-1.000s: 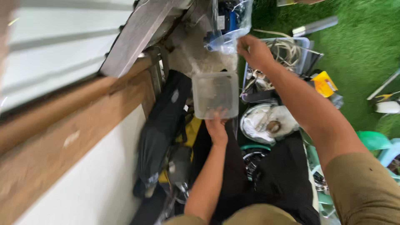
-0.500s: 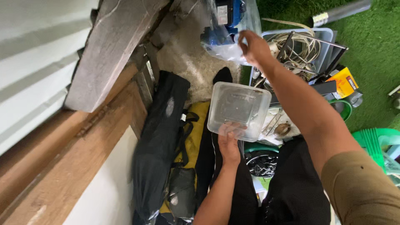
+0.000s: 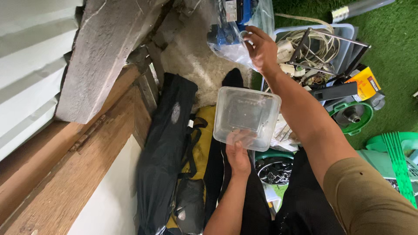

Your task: The person picks up and places various hardware components like screws, washers, and small metal parts into a plastic container and other storage bins.

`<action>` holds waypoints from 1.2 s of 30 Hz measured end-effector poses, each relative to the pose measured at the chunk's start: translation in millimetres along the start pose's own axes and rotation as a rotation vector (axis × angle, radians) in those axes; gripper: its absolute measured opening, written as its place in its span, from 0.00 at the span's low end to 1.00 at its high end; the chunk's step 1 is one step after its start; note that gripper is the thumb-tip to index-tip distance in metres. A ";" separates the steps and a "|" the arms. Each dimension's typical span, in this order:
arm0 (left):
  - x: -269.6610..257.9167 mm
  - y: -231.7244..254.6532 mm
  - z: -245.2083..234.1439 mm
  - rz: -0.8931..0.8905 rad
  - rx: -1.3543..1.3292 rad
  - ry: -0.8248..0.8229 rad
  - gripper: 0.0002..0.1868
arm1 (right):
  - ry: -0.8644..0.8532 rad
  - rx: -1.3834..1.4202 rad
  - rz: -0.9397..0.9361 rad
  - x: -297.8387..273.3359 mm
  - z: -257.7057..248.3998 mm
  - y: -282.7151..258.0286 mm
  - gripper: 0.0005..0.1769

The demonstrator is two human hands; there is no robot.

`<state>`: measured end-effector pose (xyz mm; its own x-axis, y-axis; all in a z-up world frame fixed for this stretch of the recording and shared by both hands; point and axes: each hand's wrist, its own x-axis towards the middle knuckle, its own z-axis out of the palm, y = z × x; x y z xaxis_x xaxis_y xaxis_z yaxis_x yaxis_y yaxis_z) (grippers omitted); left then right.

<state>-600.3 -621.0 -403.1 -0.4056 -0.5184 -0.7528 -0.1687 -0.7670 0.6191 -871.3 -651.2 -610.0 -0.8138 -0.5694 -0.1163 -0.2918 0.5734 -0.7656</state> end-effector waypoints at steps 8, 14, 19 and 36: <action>1.8 4.5 -4.1 -0.024 -0.012 0.000 0.35 | 0.007 -0.112 -0.097 0.2 -1.1 -2.7 0.08; 3.5 1.0 -9.9 -0.023 -0.039 -0.002 0.35 | -0.128 0.032 0.131 6.7 2.6 2.1 0.05; 2.0 -0.5 -8.3 -0.015 -0.081 -0.017 0.34 | -0.053 0.108 0.259 19.9 17.2 23.6 0.29; 12.3 -8.0 -20.2 -0.021 0.132 -0.246 0.25 | 0.100 0.610 0.523 -120.0 -202.4 16.5 0.12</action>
<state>-585.7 -628.9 -421.9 -0.6039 -0.3829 -0.6990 -0.2887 -0.7124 0.6396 -880.2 -454.2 -480.6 -0.8186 -0.2446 -0.5197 0.4408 0.3124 -0.8415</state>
